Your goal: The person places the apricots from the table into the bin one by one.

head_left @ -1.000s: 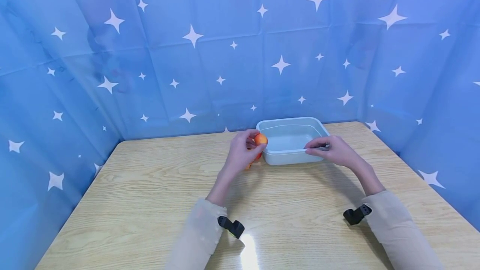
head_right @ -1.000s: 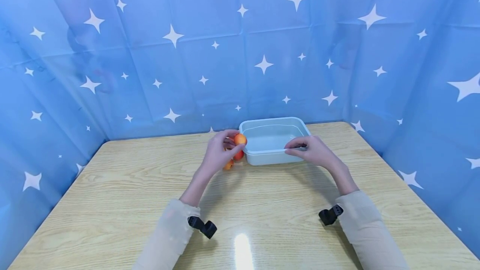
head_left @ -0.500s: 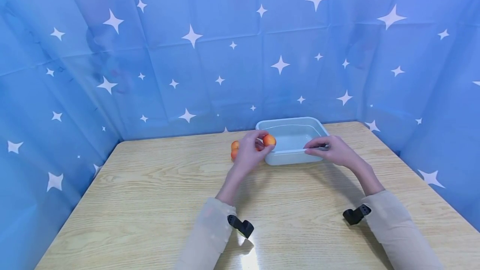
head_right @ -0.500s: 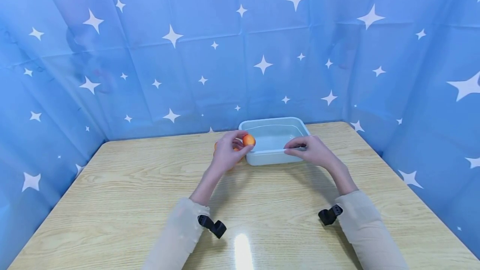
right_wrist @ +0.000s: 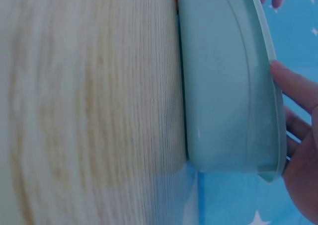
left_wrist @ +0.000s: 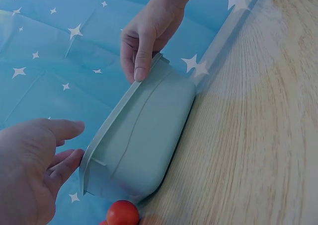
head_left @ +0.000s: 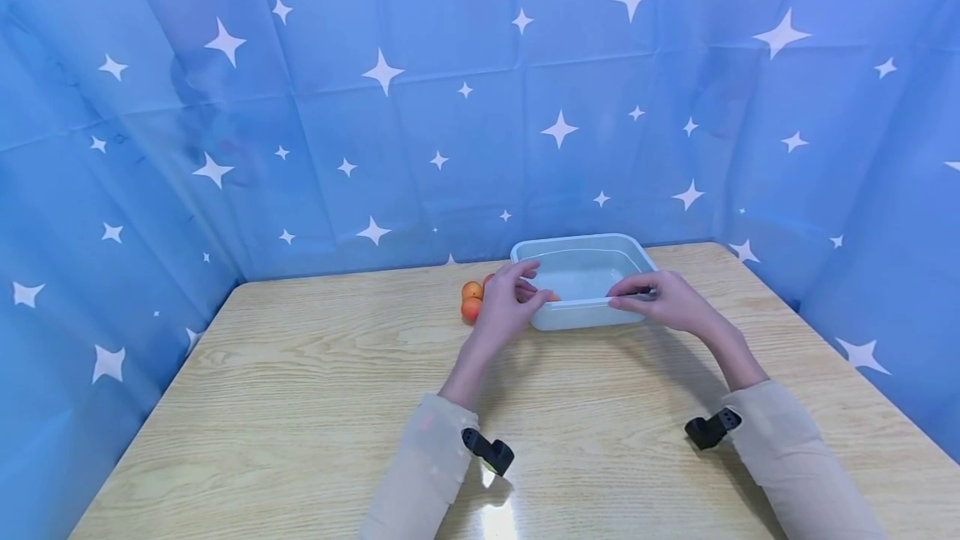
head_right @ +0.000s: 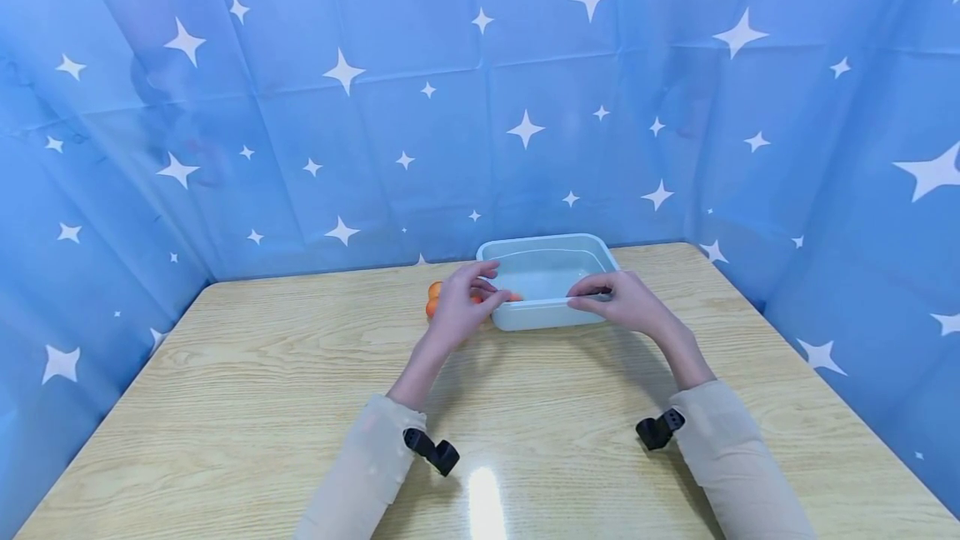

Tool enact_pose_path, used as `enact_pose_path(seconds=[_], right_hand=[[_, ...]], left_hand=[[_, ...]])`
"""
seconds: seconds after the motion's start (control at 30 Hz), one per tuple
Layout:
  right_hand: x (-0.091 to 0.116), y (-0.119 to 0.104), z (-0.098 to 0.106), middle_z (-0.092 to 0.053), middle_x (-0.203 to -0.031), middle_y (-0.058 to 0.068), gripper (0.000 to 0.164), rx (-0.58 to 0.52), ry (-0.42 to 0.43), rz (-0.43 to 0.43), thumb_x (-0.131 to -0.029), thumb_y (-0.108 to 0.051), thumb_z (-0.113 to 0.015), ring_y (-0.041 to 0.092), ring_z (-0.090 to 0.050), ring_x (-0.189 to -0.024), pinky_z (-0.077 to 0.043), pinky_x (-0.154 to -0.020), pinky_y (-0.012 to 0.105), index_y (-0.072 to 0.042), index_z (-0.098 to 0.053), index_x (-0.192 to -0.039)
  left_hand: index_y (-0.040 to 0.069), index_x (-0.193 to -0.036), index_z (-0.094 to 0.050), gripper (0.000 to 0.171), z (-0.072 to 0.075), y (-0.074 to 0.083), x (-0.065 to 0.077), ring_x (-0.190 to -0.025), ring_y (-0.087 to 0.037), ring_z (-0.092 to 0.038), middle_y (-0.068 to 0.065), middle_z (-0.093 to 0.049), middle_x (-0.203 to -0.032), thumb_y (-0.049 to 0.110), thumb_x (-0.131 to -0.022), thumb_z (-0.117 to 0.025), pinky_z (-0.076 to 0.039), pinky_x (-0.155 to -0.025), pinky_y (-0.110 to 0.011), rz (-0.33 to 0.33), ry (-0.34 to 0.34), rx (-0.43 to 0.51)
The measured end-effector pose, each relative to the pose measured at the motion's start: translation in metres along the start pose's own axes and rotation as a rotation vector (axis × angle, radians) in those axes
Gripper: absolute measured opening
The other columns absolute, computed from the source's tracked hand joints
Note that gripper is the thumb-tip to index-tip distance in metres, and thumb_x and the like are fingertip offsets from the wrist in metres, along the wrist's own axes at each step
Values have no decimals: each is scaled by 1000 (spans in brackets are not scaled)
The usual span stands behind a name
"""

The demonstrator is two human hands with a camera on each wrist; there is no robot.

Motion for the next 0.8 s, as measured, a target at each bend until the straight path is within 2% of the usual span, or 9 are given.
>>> enact_pose_path(seconds=[0.27, 0.6, 0.8], right_hand=[[-1, 1, 0, -74, -104, 0, 18, 26, 2, -3, -96, -24, -72, 14, -66, -94, -53, -77, 26, -13, -78, -108], [0, 1, 0, -74, -105, 2, 17, 16, -1, -12, -96, -24, -72, 13, -66, -93, -53, -76, 26, -14, -78, -108], [-1, 1, 0, -75, -105, 1, 17, 22, 4, -17, -95, -24, -73, 13, -66, -94, -53, -77, 26, -14, -78, -107]], left_hand=[[5, -134, -63, 44, 3, -1, 1, -90, -19, -67, -10, -64, -114, 9, -92, -75, -58, -82, -32, -56, 30, 12], [7, -135, -61, 43, 13, -4, 7, -95, -19, -64, -7, -61, -116, 15, -94, -73, -55, -84, -27, -34, 23, -9], [5, -134, -60, 44, 20, -7, 10, -96, -27, -64, -11, -61, -117, 14, -93, -74, -56, -86, -40, -62, 33, -27]])
Point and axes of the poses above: each hand's wrist, its own x-axis away from the middle knuckle, its own z-axis out of the back of the hand, y = z × x, the point moved 1 cm from there along -x, towards the middle knuckle
